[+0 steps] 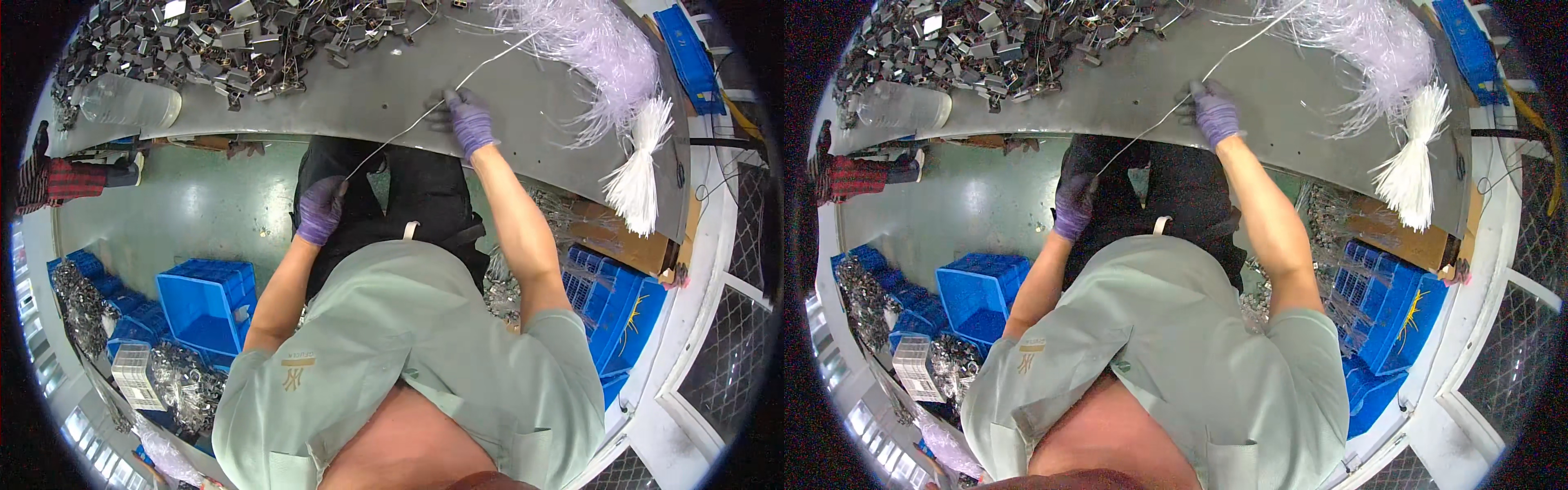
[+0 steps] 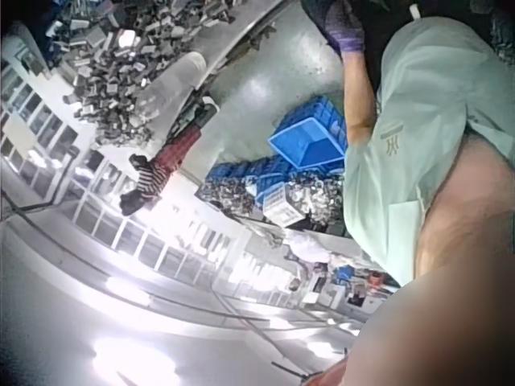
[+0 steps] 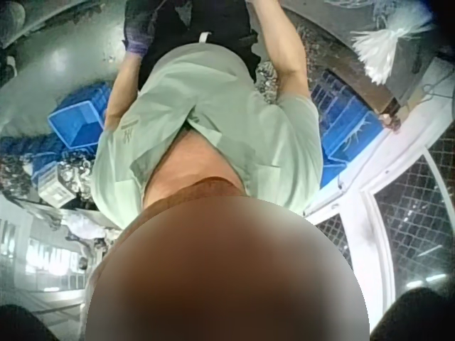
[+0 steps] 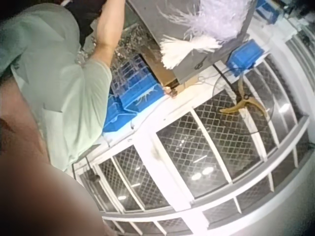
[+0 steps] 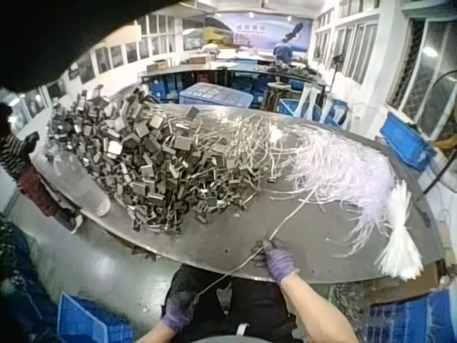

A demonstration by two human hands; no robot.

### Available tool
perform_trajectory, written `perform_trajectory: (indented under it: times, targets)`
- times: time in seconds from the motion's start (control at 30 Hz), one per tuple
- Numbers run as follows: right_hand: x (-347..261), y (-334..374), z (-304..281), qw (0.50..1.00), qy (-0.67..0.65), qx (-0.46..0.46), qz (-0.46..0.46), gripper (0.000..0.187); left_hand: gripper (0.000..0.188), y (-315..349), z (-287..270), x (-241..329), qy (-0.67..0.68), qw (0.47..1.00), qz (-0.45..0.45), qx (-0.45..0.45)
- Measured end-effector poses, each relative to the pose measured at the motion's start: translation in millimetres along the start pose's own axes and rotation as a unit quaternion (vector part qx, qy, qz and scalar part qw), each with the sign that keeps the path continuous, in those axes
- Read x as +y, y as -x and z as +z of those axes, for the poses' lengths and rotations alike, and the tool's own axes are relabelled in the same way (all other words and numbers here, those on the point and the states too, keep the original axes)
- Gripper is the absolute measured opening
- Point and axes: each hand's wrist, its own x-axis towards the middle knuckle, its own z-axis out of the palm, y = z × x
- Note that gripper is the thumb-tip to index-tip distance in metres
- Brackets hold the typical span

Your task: Manually attaching small metal components to a bundle of wires at a workbench.

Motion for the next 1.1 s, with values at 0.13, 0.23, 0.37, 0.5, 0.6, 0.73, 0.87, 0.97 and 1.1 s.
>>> perform_trajectory:
  times: [0.13, 0.23, 0.37, 0.5, 0.6, 0.73, 0.87, 0.97, 1.1]
  targets:
    - [-23, 7, 4, 0.997, -0.076, -0.009, -0.025, 0.030, 0.012, -2, -2, 3, 0.057, 0.993, -0.096, -0.025]
    - [-27, 8, 9, 0.997, -0.056, -0.038, -0.044, 0.033, 0.011, -11, -2, 15, 0.095, 0.993, -0.075, 0.009]
    - [-9, 13, 36, 0.990, -0.086, -0.092, -0.057, 0.036, 0.013, -12, 0, 27, 0.228, 0.950, -0.213, 0.005]
    - [-10, 36, 63, 0.971, 0.183, -0.118, -0.102, 0.028, 0.013, -20, 1, 38, 0.195, 0.967, -0.158, 0.030]
    - [-4, 24, 58, 0.911, 0.345, -0.082, -0.211, 0.028, 0.014, -35, -1, 46, 0.138, 0.989, -0.052, 0.033]
    - [-22, 17, 51, 0.876, 0.414, -0.052, -0.243, 0.034, 0.014, -36, 0, 38, 0.081, 0.995, -0.054, 0.000]
    - [-25, 24, 55, 0.842, 0.470, -0.035, -0.262, 0.033, 0.013, -37, 9, 30, 0.026, 0.999, -0.043, -0.015]
    - [-19, 23, 59, 0.848, 0.472, -0.004, -0.239, 0.027, 0.011, -36, 14, 27, 0.021, 1.000, 0.001, 0.023]
    - [17, 13, 57, 0.782, 0.531, 0.005, -0.325, 0.024, 0.010, -37, 11, 23, 0.027, 0.999, -0.019, 0.012]
